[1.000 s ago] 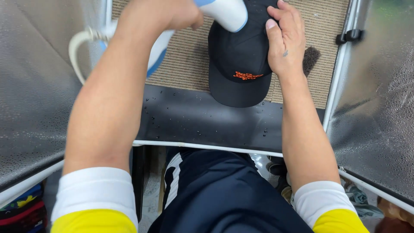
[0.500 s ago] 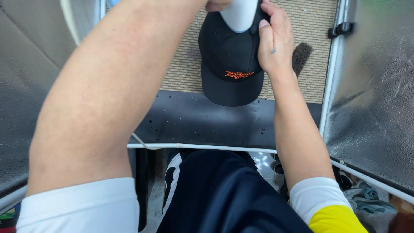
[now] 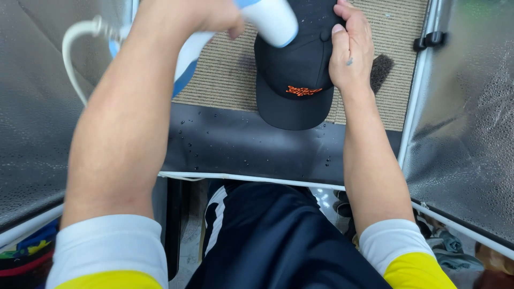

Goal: Cleaning and steaming a black baseball cap using a wooden brush and a handheld steamer.

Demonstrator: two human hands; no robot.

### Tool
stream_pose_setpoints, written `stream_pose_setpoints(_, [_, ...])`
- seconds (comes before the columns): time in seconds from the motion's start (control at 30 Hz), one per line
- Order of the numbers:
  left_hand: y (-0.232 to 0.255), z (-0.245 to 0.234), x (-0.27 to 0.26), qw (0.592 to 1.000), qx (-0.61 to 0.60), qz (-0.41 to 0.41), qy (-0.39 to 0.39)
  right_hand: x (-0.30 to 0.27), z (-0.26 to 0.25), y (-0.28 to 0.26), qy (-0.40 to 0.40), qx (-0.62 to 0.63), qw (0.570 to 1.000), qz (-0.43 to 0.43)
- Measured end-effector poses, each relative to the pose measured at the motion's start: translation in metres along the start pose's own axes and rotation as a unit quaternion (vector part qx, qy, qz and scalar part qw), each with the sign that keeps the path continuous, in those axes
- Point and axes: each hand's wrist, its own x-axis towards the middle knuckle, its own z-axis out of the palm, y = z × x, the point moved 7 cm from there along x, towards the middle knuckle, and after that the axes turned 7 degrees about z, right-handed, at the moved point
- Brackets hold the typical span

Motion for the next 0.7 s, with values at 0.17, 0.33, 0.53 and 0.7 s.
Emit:
stream_pose_setpoints(0.17, [-0.016,0.046,-0.088,0.916,-0.341,-0.205,-0.058,0.004,0.000,-0.004,0.013,0.019,0.999,-0.024])
stream_pose_setpoints(0.33, [-0.034,0.096,-0.076,0.837,-0.507,-0.199,-0.050,-0.001,0.001,-0.003,0.003,0.005,1.000,-0.004])
stream_pose_setpoints(0.53, [-0.043,0.074,-0.030,0.810,-0.546,-0.215,-0.002,0.002,-0.001,-0.002,0.017,-0.002,1.000,0.005])
stream_pose_setpoints(0.7, [-0.036,0.075,-0.053,0.810,-0.543,-0.222,0.007,0.004,0.004,0.003,0.027,-0.009,0.999,0.016])
